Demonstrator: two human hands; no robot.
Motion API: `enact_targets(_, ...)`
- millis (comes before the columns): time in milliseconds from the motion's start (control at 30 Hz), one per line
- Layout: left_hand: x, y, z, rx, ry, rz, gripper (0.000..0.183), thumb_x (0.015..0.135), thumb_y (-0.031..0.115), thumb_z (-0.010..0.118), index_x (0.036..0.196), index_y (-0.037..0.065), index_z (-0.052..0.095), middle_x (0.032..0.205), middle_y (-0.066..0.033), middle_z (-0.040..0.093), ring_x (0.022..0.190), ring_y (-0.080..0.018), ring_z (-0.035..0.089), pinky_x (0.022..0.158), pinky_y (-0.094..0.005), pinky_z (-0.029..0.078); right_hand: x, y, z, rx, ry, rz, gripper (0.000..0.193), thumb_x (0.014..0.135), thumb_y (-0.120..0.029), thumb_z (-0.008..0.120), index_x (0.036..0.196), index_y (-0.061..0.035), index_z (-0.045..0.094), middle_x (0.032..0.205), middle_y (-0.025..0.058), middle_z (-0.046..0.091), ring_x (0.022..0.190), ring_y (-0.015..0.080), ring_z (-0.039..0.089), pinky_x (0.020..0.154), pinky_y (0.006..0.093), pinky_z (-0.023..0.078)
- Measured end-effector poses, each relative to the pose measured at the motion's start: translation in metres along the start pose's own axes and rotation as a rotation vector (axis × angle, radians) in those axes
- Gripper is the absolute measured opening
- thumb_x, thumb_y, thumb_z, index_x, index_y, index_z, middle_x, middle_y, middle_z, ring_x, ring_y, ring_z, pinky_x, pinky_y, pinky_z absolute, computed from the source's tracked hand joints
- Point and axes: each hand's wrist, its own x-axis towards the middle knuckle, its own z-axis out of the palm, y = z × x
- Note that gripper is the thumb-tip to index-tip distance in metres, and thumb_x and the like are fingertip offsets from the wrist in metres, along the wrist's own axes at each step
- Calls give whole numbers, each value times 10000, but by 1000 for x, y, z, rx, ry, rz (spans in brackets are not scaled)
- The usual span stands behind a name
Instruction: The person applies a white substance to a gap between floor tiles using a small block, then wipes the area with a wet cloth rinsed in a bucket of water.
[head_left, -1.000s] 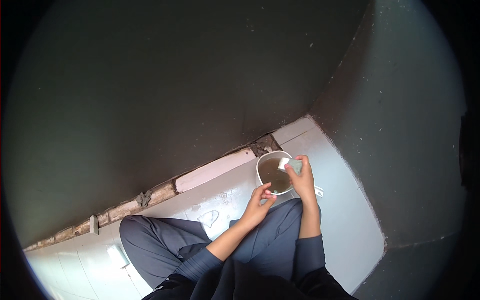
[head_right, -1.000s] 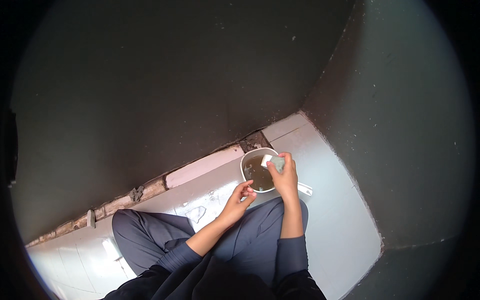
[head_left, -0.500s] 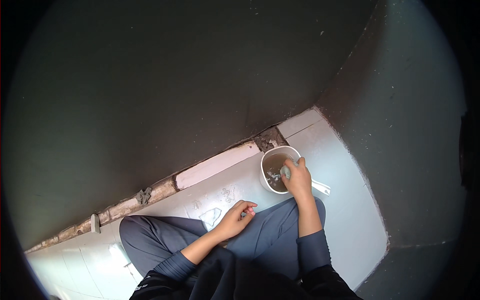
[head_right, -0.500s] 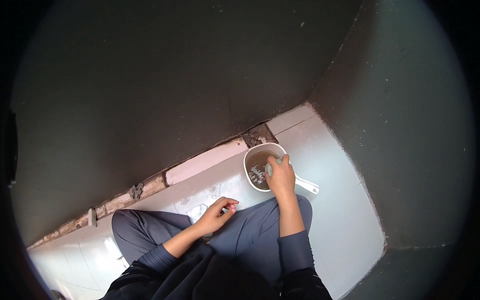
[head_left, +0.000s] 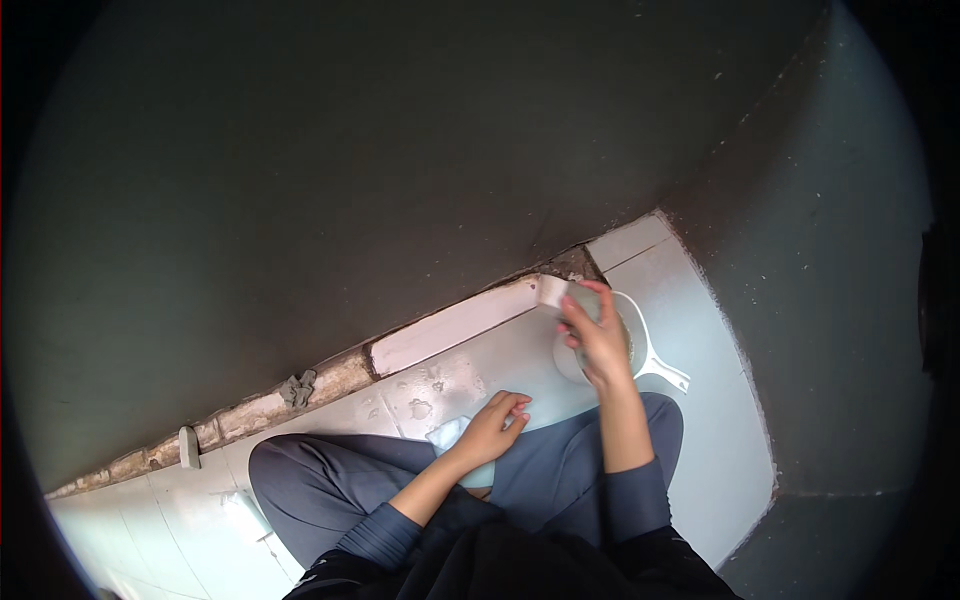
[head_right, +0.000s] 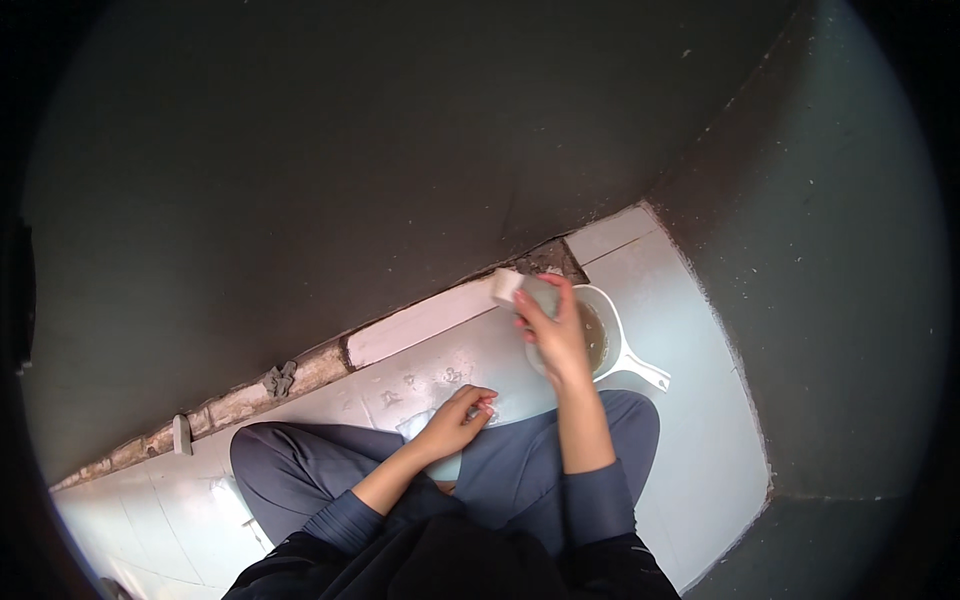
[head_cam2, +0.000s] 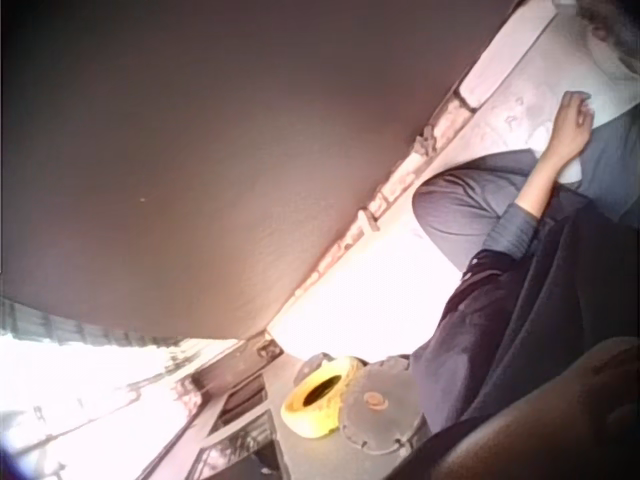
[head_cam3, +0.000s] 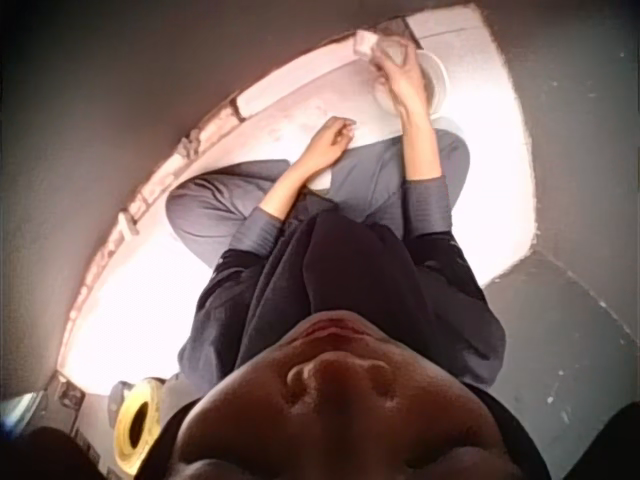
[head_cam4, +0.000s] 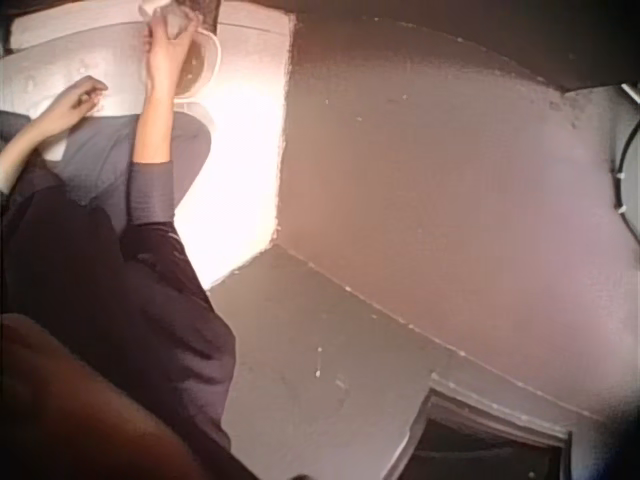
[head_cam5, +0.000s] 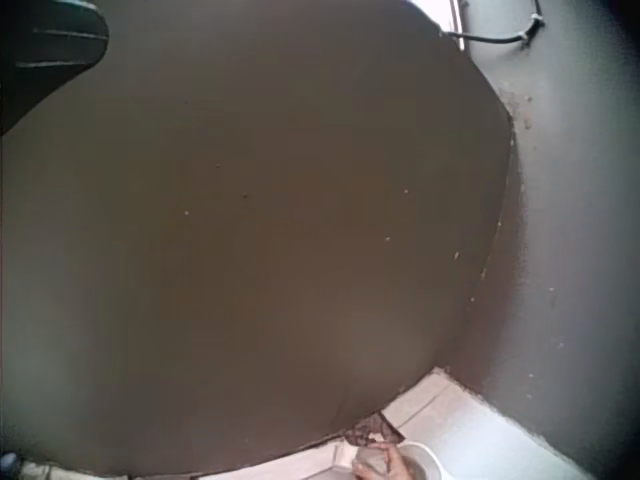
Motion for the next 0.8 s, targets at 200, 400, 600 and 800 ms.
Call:
enact_targets(200, -6, 4, -13, 135, -213, 35, 256, 846, 181, 542, 1054, 31, 537, 998, -142, 525, 873, -275, 567, 787, -340, 459, 55, 82, 54, -36, -35, 106, 317, 788, -167, 674, 1037, -144, 478, 839, 21, 551, 638, 103, 505, 504, 227, 387)
enact_targets(400, -25, 17, -43, 373, -259, 65, 265, 856, 235, 526, 1034, 39, 545, 989, -141, 535, 903, -326, 555, 766, -408, 459, 96, 124, 3, -654, 115, -275, 335, 712, -129, 663, 1014, -106, 522, 979, 131, 554, 883, 269, 561, 773, 343, 447)
enact_targets(600, -17, 14, -65, 437, -270, 34, 263, 851, 227, 530, 1029, 35, 548, 973, -132, 539, 890, -324, 553, 746, -412, 460, 66, 116, 39, -962, -183, -608, 422, 697, -132, 643, 1098, -98, 514, 1028, 162, 507, 935, 369, 534, 795, 413, 457)
enact_targets(800, -22, 16, -52, 645, -353, 72, 217, 842, 222, 533, 967, 46, 553, 960, -112, 540, 888, -280, 551, 730, -407, 449, 76, 117, 29, -1155, -12, -560, 399, 747, -108, 613, 1128, -106, 492, 1029, 200, 484, 873, 390, 541, 743, 445, 465)
